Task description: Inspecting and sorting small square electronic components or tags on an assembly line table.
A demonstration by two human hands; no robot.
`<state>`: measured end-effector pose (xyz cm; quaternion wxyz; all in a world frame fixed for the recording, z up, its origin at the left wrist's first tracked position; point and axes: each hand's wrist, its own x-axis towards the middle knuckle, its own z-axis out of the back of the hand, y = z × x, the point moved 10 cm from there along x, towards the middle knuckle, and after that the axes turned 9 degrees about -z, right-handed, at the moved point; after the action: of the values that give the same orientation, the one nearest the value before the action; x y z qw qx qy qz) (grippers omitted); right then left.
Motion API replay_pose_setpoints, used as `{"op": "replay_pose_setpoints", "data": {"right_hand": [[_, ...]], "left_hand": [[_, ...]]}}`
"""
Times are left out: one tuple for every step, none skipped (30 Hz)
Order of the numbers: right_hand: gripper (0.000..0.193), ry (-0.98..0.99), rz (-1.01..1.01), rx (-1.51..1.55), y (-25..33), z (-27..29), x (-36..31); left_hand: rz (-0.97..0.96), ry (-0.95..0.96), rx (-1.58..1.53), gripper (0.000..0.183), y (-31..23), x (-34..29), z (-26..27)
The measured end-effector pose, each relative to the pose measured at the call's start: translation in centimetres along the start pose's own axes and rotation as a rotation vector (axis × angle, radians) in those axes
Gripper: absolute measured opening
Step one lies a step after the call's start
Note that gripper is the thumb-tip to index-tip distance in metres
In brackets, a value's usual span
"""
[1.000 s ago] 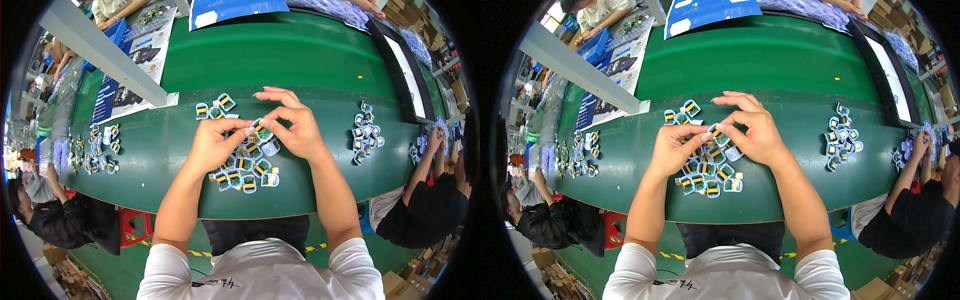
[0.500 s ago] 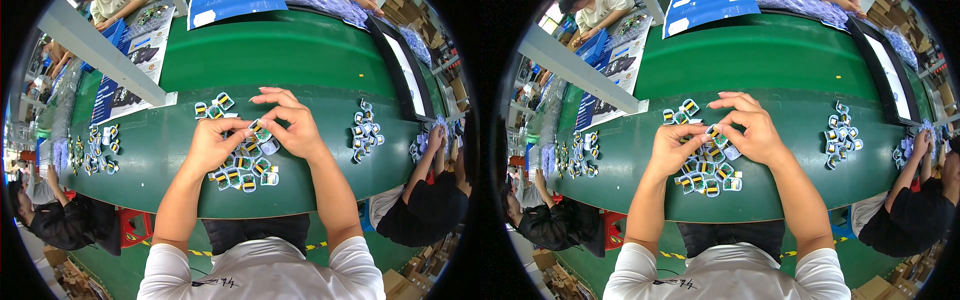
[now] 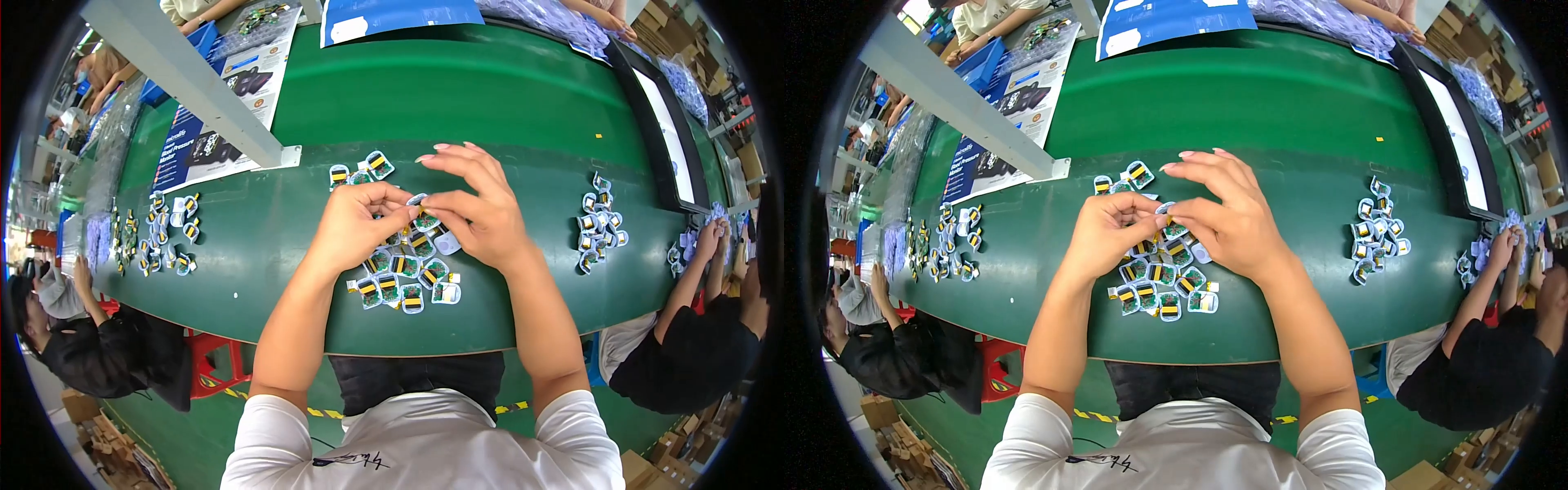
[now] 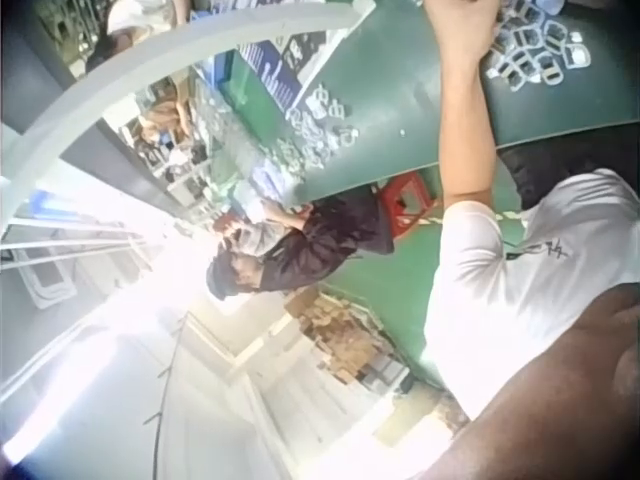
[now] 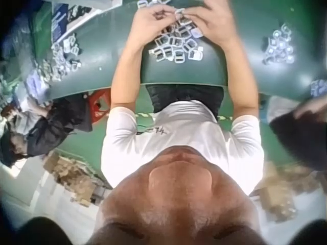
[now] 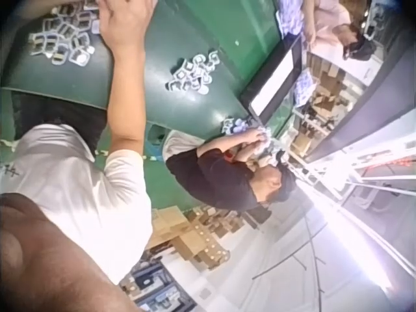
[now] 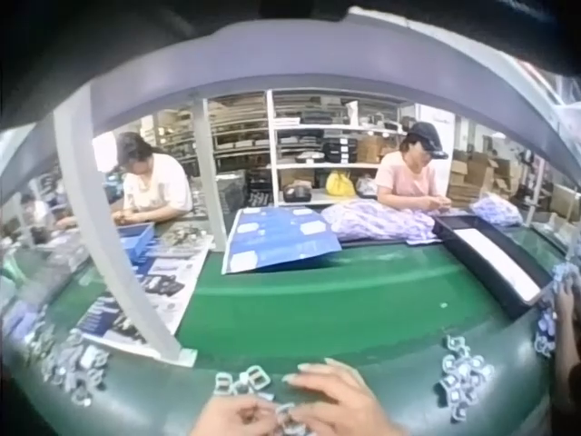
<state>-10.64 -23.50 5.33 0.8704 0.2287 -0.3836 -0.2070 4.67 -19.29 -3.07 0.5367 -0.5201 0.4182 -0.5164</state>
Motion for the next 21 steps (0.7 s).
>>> {"op": "replay_pose_setpoints", "data": {"right_hand": [[0.012,0.003,0.002,-0.001,0.2,0.0,0.0],[0.015,0.046,0.012,-0.023,0.4,-0.4,0.1],[0.017,0.088,0.022,-0.045,0.6,-0.7,0.0],[0.017,0.089,0.025,-0.047,0.7,-0.7,0.1],[0.017,0.115,0.027,-0.057,0.8,-0.8,0.1],[0.017,0.140,0.030,-0.067,1.0,-1.0,0.1],[0.017,0.141,0.034,-0.067,1.2,-0.9,0.1],[0.016,0.168,0.024,-0.054,1.5,-1.1,0.2],[0.015,0.195,0.016,-0.041,1.6,-1.3,0.3],[0.015,0.197,0.017,-0.047,1.5,-1.2,0.2],[0.014,0.215,-0.012,0.006,1.0,-1.3,0.1],[0.013,0.234,-0.040,0.059,0.5,-1.3,0.0],[0.013,0.239,-0.036,0.056,0.3,-1.4,0.0],[0.010,0.174,-0.082,0.146,-0.4,-0.8,0.2],[0.006,0.110,-0.128,0.236,-1.1,-0.1,0.5],[0.006,0.119,-0.119,0.236,-1.6,-0.1,0.8],[0.003,0.078,-0.340,0.320,-4.5,0.3,1.1],[0.004,0.036,-0.560,0.401,-7.4,0.6,1.0],[0.008,-0.011,-0.554,0.334,-8.5,1.0,1.9],[0.011,-0.059,-0.550,0.263,-9.8,1.6,2.9],[0.019,-0.035,-0.518,-0.023,-10.9,2.2,3.8]], "left_hand": [[-0.001,-0.003,-0.002,0.014,-0.1,0.0,0.1],[0.041,0.014,-0.014,0.015,0.0,-0.1,-0.1],[0.083,0.031,-0.025,0.015,0.3,-0.2,-0.4],[0.081,0.029,-0.027,0.015,0.2,-0.2,-0.3],[0.085,0.051,-0.037,0.015,0.3,-0.2,-0.4],[0.090,0.074,-0.048,0.015,0.3,-0.2,-0.6],[0.088,0.070,-0.048,0.015,0.4,-0.2,-0.5],[0.088,0.083,-0.069,0.015,0.6,-0.2,-0.6],[0.088,0.095,-0.089,0.015,0.6,-0.3,-0.7],[0.084,0.096,-0.093,0.015,0.5,-0.2,-0.7],[0.087,0.117,-0.119,0.015,0.4,-0.1,-1.0],[0.090,0.138,-0.146,0.015,0.3,0.0,-1.2],[0.086,0.133,-0.150,0.015,0.1,0.0,-1.1],[0.101,0.109,-0.143,0.015,0.2,0.1,-0.7],[0.115,0.084,-0.136,0.015,0.4,0.1,-0.4],[0.111,0.073,-0.138,0.015,0.3,0.2,-0.2],[0.106,0.038,-0.135,0.015,0.1,0.2,0.1],[0.101,0.002,-0.131,0.015,0.0,0.2,0.4],[0.099,-0.035,-0.157,0.018,0.5,0.2,0.7],[0.094,-0.036,-0.159,0.018,0.8,0.3,0.8],[0.101,-0.080,-0.147,0.019,1.3,0.3,1.4]]}}
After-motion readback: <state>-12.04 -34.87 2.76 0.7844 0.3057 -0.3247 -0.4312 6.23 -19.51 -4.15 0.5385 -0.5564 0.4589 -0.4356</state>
